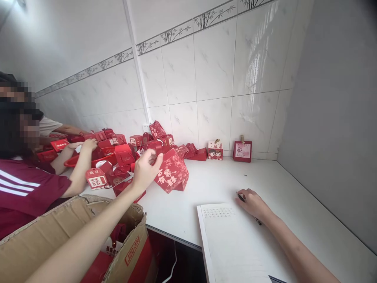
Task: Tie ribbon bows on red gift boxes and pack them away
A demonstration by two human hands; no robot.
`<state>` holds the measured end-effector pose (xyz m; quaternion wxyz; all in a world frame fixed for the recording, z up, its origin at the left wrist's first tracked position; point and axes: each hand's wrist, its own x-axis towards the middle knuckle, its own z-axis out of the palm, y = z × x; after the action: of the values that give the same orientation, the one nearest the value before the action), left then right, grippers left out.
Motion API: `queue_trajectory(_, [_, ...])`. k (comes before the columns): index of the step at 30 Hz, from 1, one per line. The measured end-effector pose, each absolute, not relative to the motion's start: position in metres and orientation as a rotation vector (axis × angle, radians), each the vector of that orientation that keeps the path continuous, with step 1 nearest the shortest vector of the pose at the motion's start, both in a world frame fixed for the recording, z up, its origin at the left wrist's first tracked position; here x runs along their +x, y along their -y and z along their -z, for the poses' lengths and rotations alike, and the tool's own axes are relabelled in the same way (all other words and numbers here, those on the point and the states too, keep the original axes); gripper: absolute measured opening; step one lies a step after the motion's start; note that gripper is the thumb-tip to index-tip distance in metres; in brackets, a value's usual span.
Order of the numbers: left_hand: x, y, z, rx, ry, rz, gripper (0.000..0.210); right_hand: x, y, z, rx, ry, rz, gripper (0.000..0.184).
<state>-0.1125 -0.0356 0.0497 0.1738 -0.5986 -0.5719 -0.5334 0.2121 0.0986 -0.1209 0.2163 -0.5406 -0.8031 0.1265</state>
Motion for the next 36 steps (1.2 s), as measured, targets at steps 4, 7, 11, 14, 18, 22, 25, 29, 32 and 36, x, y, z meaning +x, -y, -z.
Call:
queue_trajectory(4, [-0.074, 0.021, -0.063, -1.817, 1.498, 1.664, 0.020, 0.210, -0.094, 0.119, -1.558, 2.245, -0.388, 0.029])
queue_trajectory(7, [-0.044, 0.000, -0.063, -2.084, 1.513, 1.711, 0.021, 0.211, -0.093, 0.116, -1.575, 2.232, -0.402, 0.030])
queue_trajectory(11, [-0.008, -0.037, -0.050, -2.468, 1.529, 1.614, 0.021, 0.216, -0.098, 0.110, -1.610, 2.151, -0.351, 0.020])
queue_trajectory(14, [0.013, -0.062, -0.031, -2.650, 1.522, 1.579, 0.021, 0.222, -0.104, 0.104, -1.648, 2.053, -0.286, 0.021])
queue_trajectory(18, [0.033, -0.086, 0.001, -2.749, 1.501, 1.624, 0.021, 0.225, -0.106, 0.099, -1.713, 1.972, -0.235, 0.019])
queue_trajectory(22, [0.045, -0.102, 0.028, -2.714, 1.581, 1.780, 0.022, 0.228, -0.105, 0.100, -1.813, 1.955, -0.221, 0.014])
queue_trajectory(25, [0.049, -0.109, 0.038, -2.565, 1.637, 1.966, 0.026, 0.230, -0.102, 0.102, -1.878, 1.972, -0.245, 0.016])
queue_trajectory(29, [0.052, -0.114, 0.045, -2.464, 1.601, 2.114, 0.028, 0.232, -0.097, 0.103, -1.923, 2.014, -0.313, 0.023])
queue_trajectory(32, [0.054, -0.113, 0.050, -2.401, 1.600, 2.189, 0.027, 0.233, -0.093, 0.101, -1.952, 2.038, -0.334, 0.025])
queue_trajectory(36, [0.054, -0.109, 0.056, -2.309, 1.646, 2.261, 0.021, 0.235, -0.089, 0.090, -1.955, 1.956, -0.237, 0.020])
